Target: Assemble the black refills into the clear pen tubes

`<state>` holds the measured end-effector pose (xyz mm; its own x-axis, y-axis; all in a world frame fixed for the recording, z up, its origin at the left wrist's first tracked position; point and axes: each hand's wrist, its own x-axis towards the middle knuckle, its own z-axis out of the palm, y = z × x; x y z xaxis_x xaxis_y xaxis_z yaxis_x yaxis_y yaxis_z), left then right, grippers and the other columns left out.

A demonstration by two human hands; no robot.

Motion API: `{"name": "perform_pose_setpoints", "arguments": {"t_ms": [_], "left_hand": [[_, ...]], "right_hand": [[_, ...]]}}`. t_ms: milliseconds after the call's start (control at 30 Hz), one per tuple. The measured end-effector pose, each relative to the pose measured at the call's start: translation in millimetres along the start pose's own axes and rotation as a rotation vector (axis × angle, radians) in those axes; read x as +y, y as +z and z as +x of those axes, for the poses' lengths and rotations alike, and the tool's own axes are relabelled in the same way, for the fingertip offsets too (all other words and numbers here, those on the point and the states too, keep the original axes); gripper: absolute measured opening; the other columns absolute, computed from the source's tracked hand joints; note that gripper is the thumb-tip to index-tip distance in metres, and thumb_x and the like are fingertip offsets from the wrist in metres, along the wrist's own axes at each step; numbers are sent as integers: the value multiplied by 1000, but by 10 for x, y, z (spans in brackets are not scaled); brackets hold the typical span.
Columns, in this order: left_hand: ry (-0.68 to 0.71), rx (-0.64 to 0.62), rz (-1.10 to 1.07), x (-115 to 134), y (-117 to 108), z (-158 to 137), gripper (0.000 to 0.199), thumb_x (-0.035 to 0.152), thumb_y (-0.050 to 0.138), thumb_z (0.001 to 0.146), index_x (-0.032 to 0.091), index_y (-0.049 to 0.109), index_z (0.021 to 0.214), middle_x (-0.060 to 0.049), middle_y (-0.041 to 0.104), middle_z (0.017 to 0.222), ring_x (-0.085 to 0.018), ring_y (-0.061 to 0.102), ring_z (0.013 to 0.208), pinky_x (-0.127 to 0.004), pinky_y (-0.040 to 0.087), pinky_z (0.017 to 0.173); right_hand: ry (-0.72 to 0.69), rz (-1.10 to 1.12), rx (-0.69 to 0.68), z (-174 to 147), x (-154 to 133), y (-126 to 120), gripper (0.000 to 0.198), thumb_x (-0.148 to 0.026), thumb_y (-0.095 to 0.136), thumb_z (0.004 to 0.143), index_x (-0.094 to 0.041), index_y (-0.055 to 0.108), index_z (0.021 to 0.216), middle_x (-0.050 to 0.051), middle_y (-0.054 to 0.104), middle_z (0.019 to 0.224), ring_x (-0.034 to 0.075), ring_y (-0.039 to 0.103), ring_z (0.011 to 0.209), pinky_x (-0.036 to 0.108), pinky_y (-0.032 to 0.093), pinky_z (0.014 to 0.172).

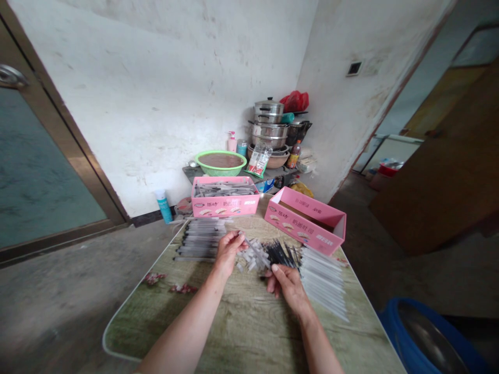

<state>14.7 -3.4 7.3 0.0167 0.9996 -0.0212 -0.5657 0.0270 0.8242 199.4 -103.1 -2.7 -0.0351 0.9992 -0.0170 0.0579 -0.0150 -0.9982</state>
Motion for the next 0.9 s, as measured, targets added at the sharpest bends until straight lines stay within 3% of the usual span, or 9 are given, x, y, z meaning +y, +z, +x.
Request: {"name": "perform_pose_setpoints", "arguments": {"t_ms": [433, 633, 900], "left_hand": [[-12, 27, 19, 18, 17, -9, 46, 41, 90, 51, 12, 70, 81, 0, 64, 67, -11, 58, 56, -26, 54, 60], [9, 10, 3, 28, 31, -15, 44, 40, 89, 54, 12, 69, 82, 1, 62, 68, -11, 58, 58, -26, 54, 61], [-4, 19, 6, 41, 46, -30, 46, 41, 90, 51, 12, 70, 79, 0, 62, 67, -11, 57, 57, -25, 53, 59]], "right_hand": [[-11, -25, 39, -10, -19, -7, 40, -54, 67, 80, -17, 59, 66, 0, 62, 48, 9, 45, 38, 21, 36, 40], [28, 12, -30, -24, -40, 10, 49, -62, 55, 85, -15, 67, 79, 1, 63, 50, 11, 47, 38, 22, 37, 38], [-10, -36, 61, -6, -28, -32, 38, -52, 72, 76, -18, 60, 62, 0, 61, 50, 11, 47, 43, 24, 38, 45]]}}
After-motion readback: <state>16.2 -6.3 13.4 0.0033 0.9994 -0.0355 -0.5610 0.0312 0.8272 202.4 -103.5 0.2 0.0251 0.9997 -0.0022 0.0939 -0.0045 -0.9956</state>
